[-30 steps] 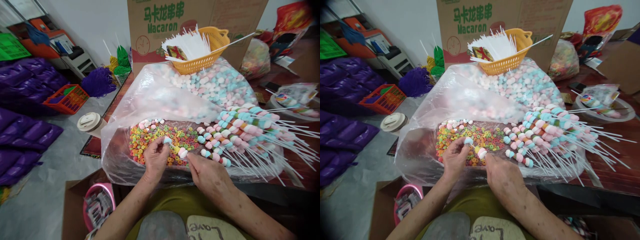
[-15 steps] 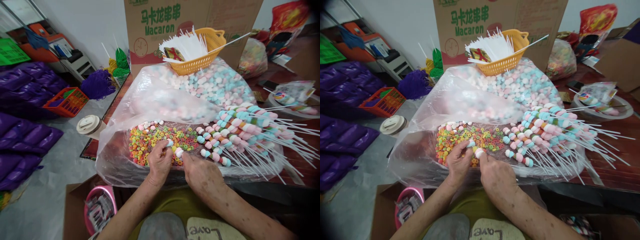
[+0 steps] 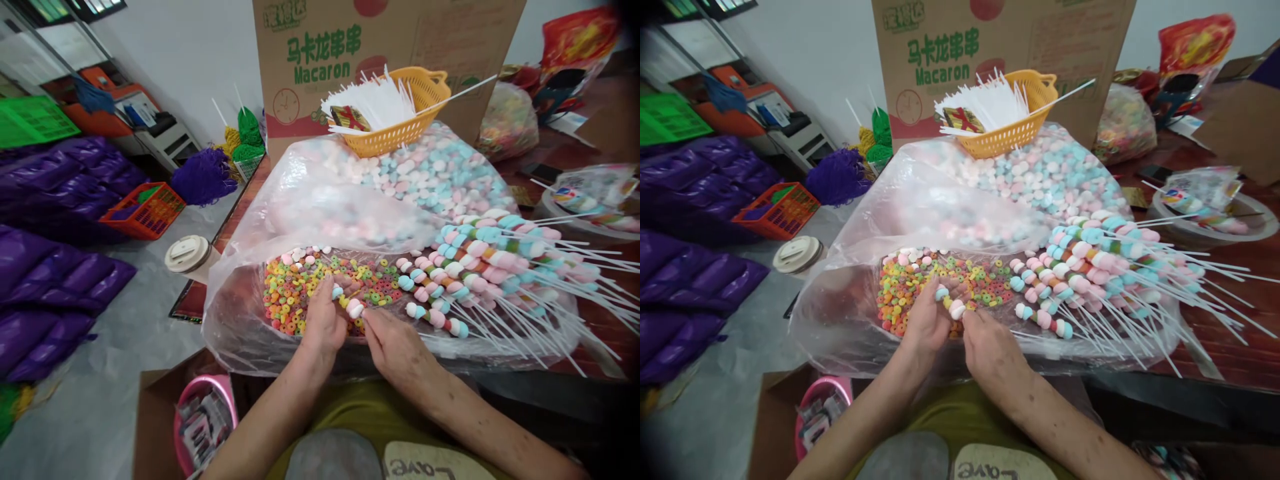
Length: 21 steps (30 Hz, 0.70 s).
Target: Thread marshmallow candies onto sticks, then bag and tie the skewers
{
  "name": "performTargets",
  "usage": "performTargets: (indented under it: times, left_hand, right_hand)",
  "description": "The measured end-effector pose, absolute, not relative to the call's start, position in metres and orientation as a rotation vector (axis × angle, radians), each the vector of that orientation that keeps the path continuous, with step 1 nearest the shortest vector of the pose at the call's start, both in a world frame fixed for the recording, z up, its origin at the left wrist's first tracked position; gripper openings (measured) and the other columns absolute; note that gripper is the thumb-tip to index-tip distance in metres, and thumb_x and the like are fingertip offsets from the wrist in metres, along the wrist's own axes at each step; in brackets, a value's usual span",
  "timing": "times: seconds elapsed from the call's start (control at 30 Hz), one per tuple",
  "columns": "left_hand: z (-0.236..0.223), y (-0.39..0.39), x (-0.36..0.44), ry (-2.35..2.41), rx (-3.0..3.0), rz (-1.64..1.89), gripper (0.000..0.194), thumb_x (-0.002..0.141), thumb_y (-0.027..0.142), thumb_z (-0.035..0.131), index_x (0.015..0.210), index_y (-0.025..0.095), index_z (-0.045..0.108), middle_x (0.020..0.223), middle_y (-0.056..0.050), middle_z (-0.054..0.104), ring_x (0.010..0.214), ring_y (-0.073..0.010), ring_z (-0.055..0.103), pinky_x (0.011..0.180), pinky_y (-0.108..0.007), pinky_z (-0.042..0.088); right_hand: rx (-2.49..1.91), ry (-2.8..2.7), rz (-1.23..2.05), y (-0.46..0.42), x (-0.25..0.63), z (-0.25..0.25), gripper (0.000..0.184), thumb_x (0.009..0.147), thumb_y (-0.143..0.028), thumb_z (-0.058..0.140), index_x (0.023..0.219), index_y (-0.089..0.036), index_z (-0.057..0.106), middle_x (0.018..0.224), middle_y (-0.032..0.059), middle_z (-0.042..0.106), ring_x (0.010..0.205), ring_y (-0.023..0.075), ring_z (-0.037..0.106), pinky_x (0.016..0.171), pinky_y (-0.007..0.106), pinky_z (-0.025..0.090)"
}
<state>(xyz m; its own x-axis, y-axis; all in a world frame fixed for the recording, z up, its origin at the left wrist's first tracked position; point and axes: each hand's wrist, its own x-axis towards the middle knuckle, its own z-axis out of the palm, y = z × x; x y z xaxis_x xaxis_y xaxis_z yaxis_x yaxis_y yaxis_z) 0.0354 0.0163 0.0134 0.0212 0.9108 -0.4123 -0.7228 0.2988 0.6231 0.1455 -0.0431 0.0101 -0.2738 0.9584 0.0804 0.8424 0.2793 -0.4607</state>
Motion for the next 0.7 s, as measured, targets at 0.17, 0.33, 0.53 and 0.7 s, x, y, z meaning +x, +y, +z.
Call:
performTargets:
  times: [0.17,0.33,0.53,0.7]
  left_hand:
    - [0.01,0.01,0.045,0.818,0.179,1.258,0.019,0.069,0.03,0.063,0.074,0.016,0.05,0.057,0.005,0.054,0.049,-0.0117,0.057,0.062,-0.029,0.047]
    - [0.0,0.002,0.057,0.824,0.136,1.252,0.018,0.07,0.03,0.059,0.068,0.017,0.047,0.051,0.006,0.049,0.05,-0.0115,0.057,0.058,-0.024,0.044]
    - [-0.006,0.007,0.059,0.904,0.175,1.274,0.018,0.067,0.029,0.06,0.072,0.017,0.048,0.049,0.005,0.051,0.045,-0.0099,0.053,0.053,-0.021,0.04]
    - [-0.003,0.012,0.053,0.955,0.223,1.357,0.021,0.068,0.033,0.059,0.073,0.017,0.047,0.05,0.006,0.049,0.044,-0.0098,0.052,0.053,-0.023,0.041]
  right_hand:
    - [-1.688,-2.191,0.623,-0.05,0.155,-0.008,0.027,0.087,-0.019,0.029,0.089,-0.017,0.056,0.074,0.0076,0.065,0.065,0.0184,0.06,0.056,0.026,0.036]
    - [-1.749,-2.127,0.718,-0.043,0.147,-0.014,0.027,0.084,-0.019,0.029,0.087,-0.016,0.056,0.079,0.011,0.067,0.069,0.0212,0.064,0.058,0.027,0.038]
    - [-1.768,-2.15,0.707,-0.029,0.143,-0.012,0.027,0.085,-0.02,0.03,0.085,-0.016,0.056,0.076,0.01,0.067,0.066,0.0194,0.062,0.058,0.027,0.038]
    - [-1.646,-2.206,0.675,-0.036,0.156,-0.015,0.027,0.085,-0.019,0.028,0.08,-0.018,0.055,0.074,0.0085,0.064,0.069,0.0181,0.06,0.062,0.027,0.04]
